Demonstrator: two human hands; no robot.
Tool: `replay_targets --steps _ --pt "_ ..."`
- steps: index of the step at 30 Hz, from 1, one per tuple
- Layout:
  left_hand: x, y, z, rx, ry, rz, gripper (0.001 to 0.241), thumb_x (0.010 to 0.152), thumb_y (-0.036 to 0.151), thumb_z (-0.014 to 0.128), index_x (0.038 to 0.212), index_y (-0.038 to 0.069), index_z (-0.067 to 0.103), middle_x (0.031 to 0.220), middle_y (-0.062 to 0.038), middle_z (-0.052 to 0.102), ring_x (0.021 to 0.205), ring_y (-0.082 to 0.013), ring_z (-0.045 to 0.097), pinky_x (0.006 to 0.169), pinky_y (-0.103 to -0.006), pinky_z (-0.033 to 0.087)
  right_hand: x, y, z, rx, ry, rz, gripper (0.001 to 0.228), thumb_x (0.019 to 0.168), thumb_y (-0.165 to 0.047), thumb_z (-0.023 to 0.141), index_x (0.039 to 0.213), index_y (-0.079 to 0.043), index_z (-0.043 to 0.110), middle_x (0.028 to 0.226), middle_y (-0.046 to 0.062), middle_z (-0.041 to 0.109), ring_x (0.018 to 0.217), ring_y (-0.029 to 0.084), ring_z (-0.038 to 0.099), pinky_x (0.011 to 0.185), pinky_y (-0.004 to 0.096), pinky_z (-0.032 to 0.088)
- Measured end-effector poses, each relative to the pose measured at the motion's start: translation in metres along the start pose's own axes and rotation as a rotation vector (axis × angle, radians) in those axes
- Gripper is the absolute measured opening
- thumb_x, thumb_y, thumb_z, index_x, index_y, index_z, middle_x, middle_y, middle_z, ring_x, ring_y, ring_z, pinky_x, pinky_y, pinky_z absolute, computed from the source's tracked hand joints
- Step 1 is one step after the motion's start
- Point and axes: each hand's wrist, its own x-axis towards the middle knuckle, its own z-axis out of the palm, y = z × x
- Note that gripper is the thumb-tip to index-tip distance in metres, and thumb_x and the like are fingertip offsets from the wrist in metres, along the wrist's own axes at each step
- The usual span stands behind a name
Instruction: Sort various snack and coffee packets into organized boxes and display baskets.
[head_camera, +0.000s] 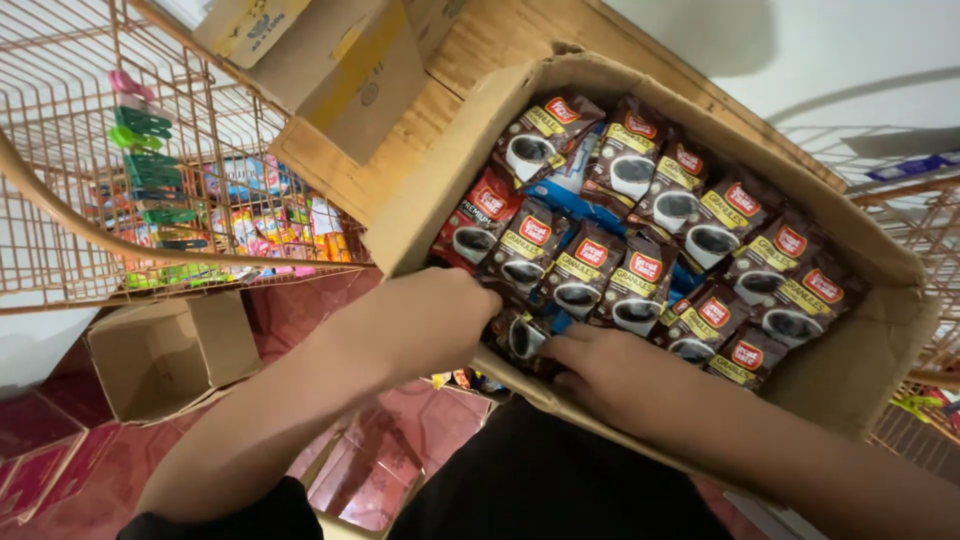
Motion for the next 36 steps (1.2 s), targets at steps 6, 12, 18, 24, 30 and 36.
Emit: replay_targets --steps 6,12,18,24,30,36 --pt "0.013 0.001 -0.002 -0.029 -0.165 -0.239 0.022 0.083 0.015 0.063 0.098 0.003 0.074 0.094 -0.021 0.073 0.090 -0.0397 0.072 0.078 -0.0510 0.058 0.008 0.027 0.012 0.000 0.055 -0.148 0.044 0.084 -0.017 0.070 0.123 0.002 0.061 0.102 0.023 0.069 0.095 0.041 0.067 0.083 0.047 0.054" --pt "0.010 0.006 0.003 -0.058 0.039 -0.250 0.030 0.081 0.011 0.059 0.109 0.004 0.067 0.093 -0.025 0.072 0.089 -0.0436 0.071 0.079 -0.0547 0.056 0.008 -0.012 -0.014 0.005 -0.227 0.212 0.038 0.095 -0.030 0.061 0.118 0.000 0.057 0.076 0.024 0.070 0.073 0.043 0.069 0.070 0.053 0.054" --pt "-0.002 0.021 0.012 0.170 0.338 -0.020 0.018 0.084 0.012 0.062 0.099 0.003 0.067 0.083 -0.018 0.071 0.073 -0.0391 0.071 0.068 -0.0510 0.056 -0.019 -0.027 -0.036 -0.012 -0.211 0.115 0.036 0.094 -0.028 0.058 0.124 -0.010 0.064 0.089 0.020 0.073 0.082 0.039 0.071 0.075 0.048 0.056" --pt "-0.018 0.086 0.014 -0.048 0.741 0.448 0.020 0.082 0.006 0.067 0.101 0.005 0.066 0.089 -0.011 0.068 0.084 -0.0340 0.068 0.073 -0.0477 0.051 -0.098 -0.041 -0.058 0.018 0.255 0.026 0.038 0.096 -0.027 0.063 0.128 -0.007 0.064 0.105 0.012 0.073 0.089 0.027 0.071 0.077 0.039 0.055" --pt "0.019 0.176 0.067 -0.635 0.738 0.926 0.027 0.090 -0.005 0.076 0.104 0.010 0.060 0.100 -0.003 0.071 0.096 -0.0238 0.069 0.088 -0.0397 0.053 -0.193 -0.010 -0.021 0.156 0.749 0.047 0.027 0.091 -0.014 0.075 0.117 -0.008 0.071 0.080 0.003 0.070 0.070 0.012 0.070 0.063 0.028 0.053" --pt "0.075 0.264 0.104 -0.882 0.594 0.918 0.030 0.089 0.004 0.087 0.100 0.014 0.061 0.086 0.000 0.064 0.085 -0.0218 0.066 0.082 -0.0354 0.053 -0.273 0.025 0.029 0.327 1.020 0.089 0.020 0.092 -0.009 0.075 0.112 -0.006 0.073 0.087 0.004 0.075 0.077 0.014 0.073 0.068 0.028 0.057"
